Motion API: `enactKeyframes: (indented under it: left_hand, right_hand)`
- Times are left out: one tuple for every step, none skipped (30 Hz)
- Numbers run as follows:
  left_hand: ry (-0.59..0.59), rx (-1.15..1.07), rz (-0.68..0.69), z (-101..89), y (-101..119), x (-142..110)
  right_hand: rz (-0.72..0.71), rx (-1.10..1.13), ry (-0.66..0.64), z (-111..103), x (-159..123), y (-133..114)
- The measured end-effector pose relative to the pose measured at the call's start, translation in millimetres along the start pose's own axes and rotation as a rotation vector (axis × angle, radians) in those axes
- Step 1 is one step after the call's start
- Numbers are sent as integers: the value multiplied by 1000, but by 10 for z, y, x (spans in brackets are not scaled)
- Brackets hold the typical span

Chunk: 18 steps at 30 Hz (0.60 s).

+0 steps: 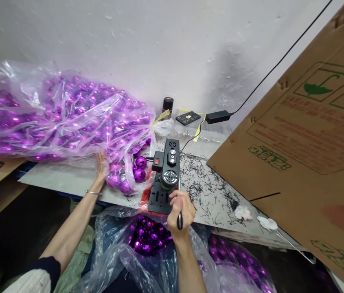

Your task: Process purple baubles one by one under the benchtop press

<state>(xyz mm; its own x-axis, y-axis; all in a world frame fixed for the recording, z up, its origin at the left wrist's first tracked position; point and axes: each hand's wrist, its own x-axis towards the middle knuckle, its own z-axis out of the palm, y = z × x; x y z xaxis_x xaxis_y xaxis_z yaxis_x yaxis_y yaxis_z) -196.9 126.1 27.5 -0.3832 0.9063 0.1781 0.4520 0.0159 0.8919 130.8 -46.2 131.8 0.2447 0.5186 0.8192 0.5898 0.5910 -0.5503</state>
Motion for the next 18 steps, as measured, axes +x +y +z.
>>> enactKeyframes:
  left_hand:
    - [-32, 16, 38, -4, -2, 8]
    - [-63, 43, 67, -32, 1, 16]
    - [-88, 93, 77, -82, 12, 24]
    - [-104, 158, 65, -151, 34, 31]
    - [-109, 223, 35, -233, 71, 33]
    - [-103, 298, 3, -319, 124, 26]
    - [-79, 373, -19, -402, 193, 5]
    - [-34, 436, -18, -470, 279, -32]
    - [20, 483, 18, -516, 378, -85]
    - [72, 514, 86, -532, 489, -153]
    - [117, 532, 175, -514, 608, -230]
    - [132, 525, 277, -461, 731, -311]
    - [105, 498, 374, -376, 854, -386]
    - [41, 467, 460, -264, 973, -449]
    - [-63, 448, 531, -132, 1085, -493]
    - [-183, 455, 570, 11, 1187, -514]
    - [-300, 491, 568, 157, 1276, -511]
    - [-401, 548, 528, 299, 1353, -487]
  right_hand:
    - [2, -3, 10, 3, 2, -1]
    - [5, -6, 20, 8, 4, -3]
    - [7, -9, 29, 12, 7, -6]
    - [6, -12, 33, 17, 11, -9]
    - [2, -14, 32, 20, 14, -12]
    - [-4, -12, 25, 23, 17, -13]
    - [-9, -6, 20, 25, 19, -12]
    - [-13, 2, 17, 25, 20, -11]
    - [-13, 10, 18, 24, 18, -7]
    - [-11, 19, 21, 22, 15, -3]
    - [-9, 24, 22, 20, 11, 1]
    - [-6, 24, 21, 17, 6, 5]
    - [-3, 21, 17, 15, 2, 7]
    - [-3, 15, 11, 14, 0, 9]
    - [-5, 10, 5, 14, -2, 9]
    - [-7, 5, 3, 17, -1, 7]
    - [-10, 1, 6, 21, 0, 6]
    - [-15, 1, 15, 27, 2, 4]
